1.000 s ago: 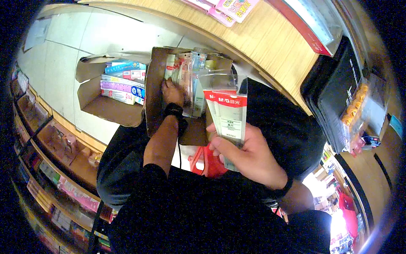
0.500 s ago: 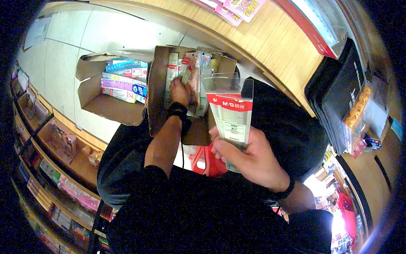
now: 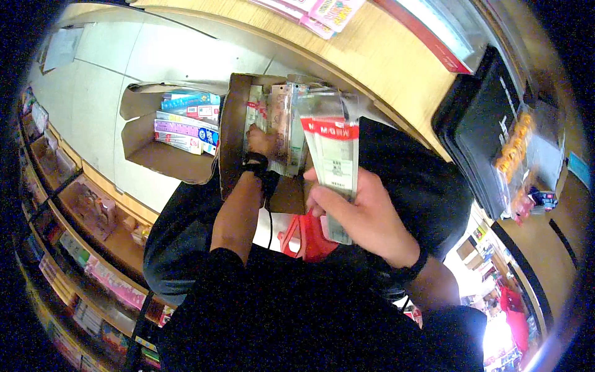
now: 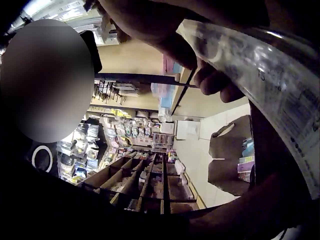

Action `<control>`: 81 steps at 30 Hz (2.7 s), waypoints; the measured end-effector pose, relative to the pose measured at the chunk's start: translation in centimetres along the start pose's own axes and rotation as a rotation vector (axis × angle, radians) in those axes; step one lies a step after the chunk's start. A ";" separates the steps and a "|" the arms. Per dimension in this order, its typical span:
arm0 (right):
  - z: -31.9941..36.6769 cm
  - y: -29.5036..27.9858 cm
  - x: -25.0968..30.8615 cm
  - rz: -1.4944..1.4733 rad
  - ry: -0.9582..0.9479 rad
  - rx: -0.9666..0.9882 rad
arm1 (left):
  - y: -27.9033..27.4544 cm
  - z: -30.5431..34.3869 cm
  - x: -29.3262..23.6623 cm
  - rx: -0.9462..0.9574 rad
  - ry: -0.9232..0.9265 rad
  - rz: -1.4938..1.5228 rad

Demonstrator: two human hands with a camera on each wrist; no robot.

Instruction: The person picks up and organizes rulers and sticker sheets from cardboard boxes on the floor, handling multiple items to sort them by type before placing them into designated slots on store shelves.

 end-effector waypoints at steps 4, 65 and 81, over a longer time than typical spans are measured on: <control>0.0 -0.4 0.0 -0.105 -0.079 0.002 | -3.3 0.7 0.0 0.014 0.102 0.209; -1.3 1.5 -3.0 -0.220 -0.211 0.231 | -21.7 23.0 -17.3 0.205 0.382 1.454; 0.4 1.7 -2.2 -0.374 -0.226 0.270 | -19.3 23.0 -18.5 -0.001 0.713 0.970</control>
Point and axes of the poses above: each hand's wrist, its own z-axis away from the middle knuckle, its own y-axis out of the palm, x = y × z, the point moved 1 cm from there along -z, towards the middle knuckle, and after that the axes turned 11 degrees about y, right-handed, at the moved point
